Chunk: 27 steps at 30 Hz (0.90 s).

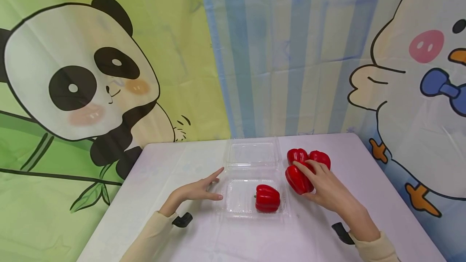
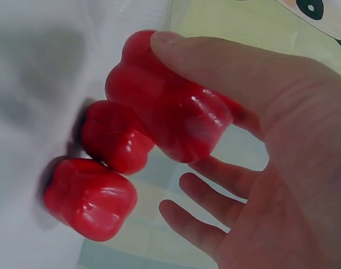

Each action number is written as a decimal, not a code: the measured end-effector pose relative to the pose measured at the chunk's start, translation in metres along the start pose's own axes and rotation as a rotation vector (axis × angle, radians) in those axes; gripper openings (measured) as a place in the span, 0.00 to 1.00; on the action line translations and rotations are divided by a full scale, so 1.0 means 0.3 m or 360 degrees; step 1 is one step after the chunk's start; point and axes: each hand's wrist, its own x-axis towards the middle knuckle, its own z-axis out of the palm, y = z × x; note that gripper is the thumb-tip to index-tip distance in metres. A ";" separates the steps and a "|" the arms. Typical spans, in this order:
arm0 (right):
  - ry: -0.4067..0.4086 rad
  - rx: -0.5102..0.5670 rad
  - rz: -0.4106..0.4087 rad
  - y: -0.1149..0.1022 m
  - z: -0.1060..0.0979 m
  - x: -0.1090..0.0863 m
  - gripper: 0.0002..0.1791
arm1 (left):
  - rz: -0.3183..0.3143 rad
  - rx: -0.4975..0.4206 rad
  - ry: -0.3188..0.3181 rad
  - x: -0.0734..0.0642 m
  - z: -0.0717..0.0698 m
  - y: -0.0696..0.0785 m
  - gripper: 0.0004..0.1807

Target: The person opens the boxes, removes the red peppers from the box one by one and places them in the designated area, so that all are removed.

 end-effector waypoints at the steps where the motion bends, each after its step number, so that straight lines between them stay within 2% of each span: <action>1: -0.0001 -0.0003 0.0007 0.003 0.005 0.000 0.61 | -0.0004 -0.0002 0.0000 0.000 0.000 0.000 0.59; 16: -0.0070 0.0021 0.0144 0.020 0.066 0.004 0.58 | -0.0009 -0.0017 -0.0001 0.003 0.000 -0.001 0.60; 27: -0.0056 -0.0015 0.0184 0.024 0.101 0.009 0.57 | 0.0017 -0.0011 -0.0004 0.000 0.000 0.002 0.59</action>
